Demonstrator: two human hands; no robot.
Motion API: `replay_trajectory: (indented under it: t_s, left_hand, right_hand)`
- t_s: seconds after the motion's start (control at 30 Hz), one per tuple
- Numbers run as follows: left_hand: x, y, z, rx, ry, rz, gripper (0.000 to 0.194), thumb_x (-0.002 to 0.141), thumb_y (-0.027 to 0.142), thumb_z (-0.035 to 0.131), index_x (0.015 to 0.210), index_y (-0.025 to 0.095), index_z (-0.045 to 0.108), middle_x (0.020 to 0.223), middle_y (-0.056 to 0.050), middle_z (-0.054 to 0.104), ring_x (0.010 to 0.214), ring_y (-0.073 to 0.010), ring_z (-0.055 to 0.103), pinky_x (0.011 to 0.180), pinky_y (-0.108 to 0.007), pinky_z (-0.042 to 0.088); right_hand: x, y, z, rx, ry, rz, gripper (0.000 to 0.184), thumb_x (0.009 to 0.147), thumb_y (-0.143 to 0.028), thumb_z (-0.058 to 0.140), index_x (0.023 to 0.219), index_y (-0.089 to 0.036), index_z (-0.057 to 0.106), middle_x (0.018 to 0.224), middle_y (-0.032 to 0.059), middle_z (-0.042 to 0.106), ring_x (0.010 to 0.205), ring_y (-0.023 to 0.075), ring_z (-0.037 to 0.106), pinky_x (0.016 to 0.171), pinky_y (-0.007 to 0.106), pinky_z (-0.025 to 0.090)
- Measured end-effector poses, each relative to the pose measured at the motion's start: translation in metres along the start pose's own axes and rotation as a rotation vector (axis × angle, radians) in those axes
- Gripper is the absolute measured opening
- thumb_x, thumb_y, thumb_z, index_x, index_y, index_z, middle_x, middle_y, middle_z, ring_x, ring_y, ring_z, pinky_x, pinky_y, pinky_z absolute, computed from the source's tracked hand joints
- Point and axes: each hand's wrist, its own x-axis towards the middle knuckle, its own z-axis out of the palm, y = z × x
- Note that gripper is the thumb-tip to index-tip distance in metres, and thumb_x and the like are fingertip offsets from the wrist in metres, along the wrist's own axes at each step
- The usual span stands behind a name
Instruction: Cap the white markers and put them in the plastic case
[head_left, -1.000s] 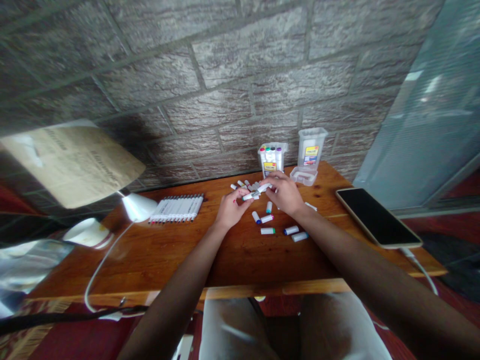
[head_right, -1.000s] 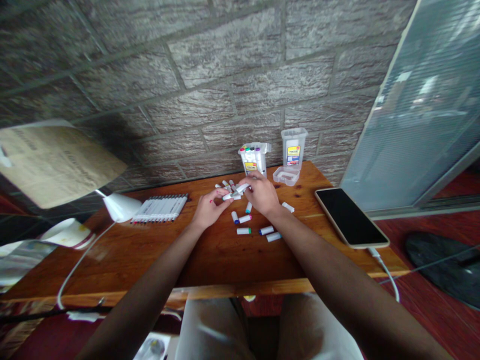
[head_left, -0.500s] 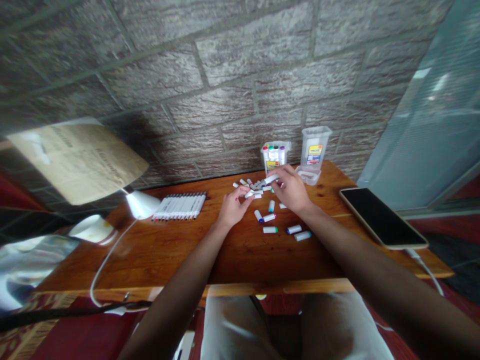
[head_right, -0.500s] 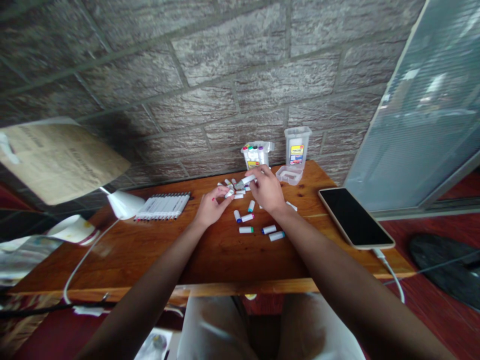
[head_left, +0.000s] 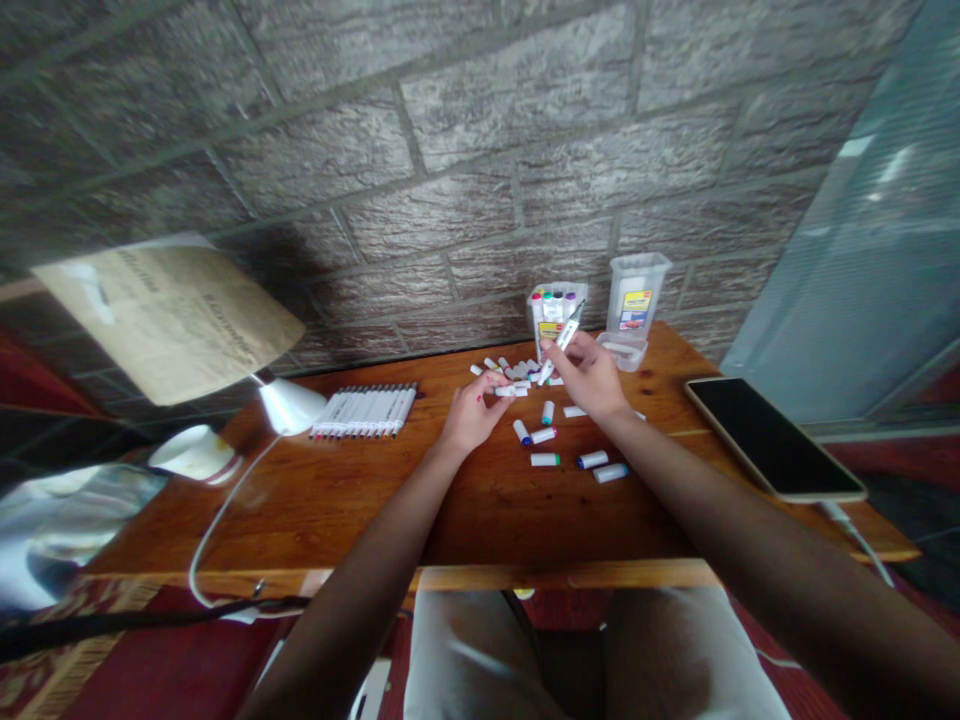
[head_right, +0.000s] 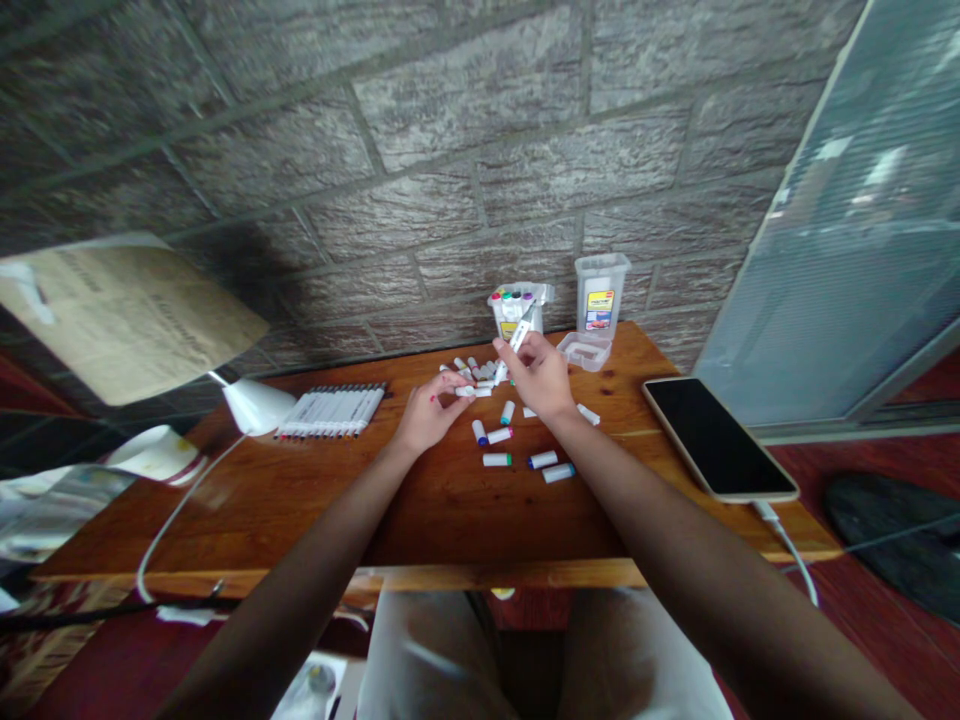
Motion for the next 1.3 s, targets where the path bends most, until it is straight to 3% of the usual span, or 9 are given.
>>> replay_trajectory:
  t_s: [0.13, 0.43, 0.7, 1.3]
  left_hand:
    - [-0.001, 0.000, 0.001, -0.018, 0.006, 0.017, 0.013, 0.084, 0.025, 0.071, 0.093, 0.020, 0.062, 0.096, -0.005, 0.074, 0.090, -0.0195, 0.073, 0.088, -0.034, 0.056]
    - [-0.001, 0.001, 0.003, -0.034, 0.041, 0.027, 0.019, 0.080, 0.026, 0.077, 0.092, 0.019, 0.064, 0.094, -0.006, 0.074, 0.087, -0.0188, 0.072, 0.086, -0.033, 0.057]
    - [-0.001, 0.013, -0.001, 0.045, 0.012, 0.013, 0.012, 0.083, 0.023, 0.074, 0.094, 0.020, 0.073, 0.098, -0.004, 0.079, 0.088, -0.0189, 0.074, 0.086, -0.031, 0.057]
    - [0.000, 0.016, -0.002, 0.008, 0.040, 0.017, 0.015, 0.081, 0.030, 0.075, 0.085, 0.019, 0.065, 0.087, -0.002, 0.076, 0.078, -0.0157, 0.069, 0.075, -0.025, 0.053]
  right_hand:
    - [-0.002, -0.004, 0.002, 0.041, -0.038, 0.079, 0.042, 0.077, -0.060, 0.072, 0.086, -0.019, 0.064, 0.071, 0.0013, 0.066, 0.056, 0.0140, 0.055, 0.051, 0.026, 0.043]
    - [-0.007, -0.012, 0.003, -0.088, -0.035, 0.098, 0.041, 0.079, -0.057, 0.066, 0.066, -0.018, 0.061, 0.054, -0.0011, 0.054, 0.054, 0.0139, 0.049, 0.050, 0.027, 0.036]
    - [-0.006, -0.011, 0.003, -0.064, -0.026, 0.098, 0.040, 0.079, -0.057, 0.066, 0.067, -0.019, 0.061, 0.056, -0.0001, 0.058, 0.053, 0.0144, 0.050, 0.050, 0.027, 0.037]
    - [-0.005, -0.007, 0.003, -0.073, -0.013, 0.099, 0.041, 0.080, -0.058, 0.066, 0.068, -0.019, 0.062, 0.058, 0.0006, 0.060, 0.053, 0.0146, 0.052, 0.049, 0.027, 0.040]
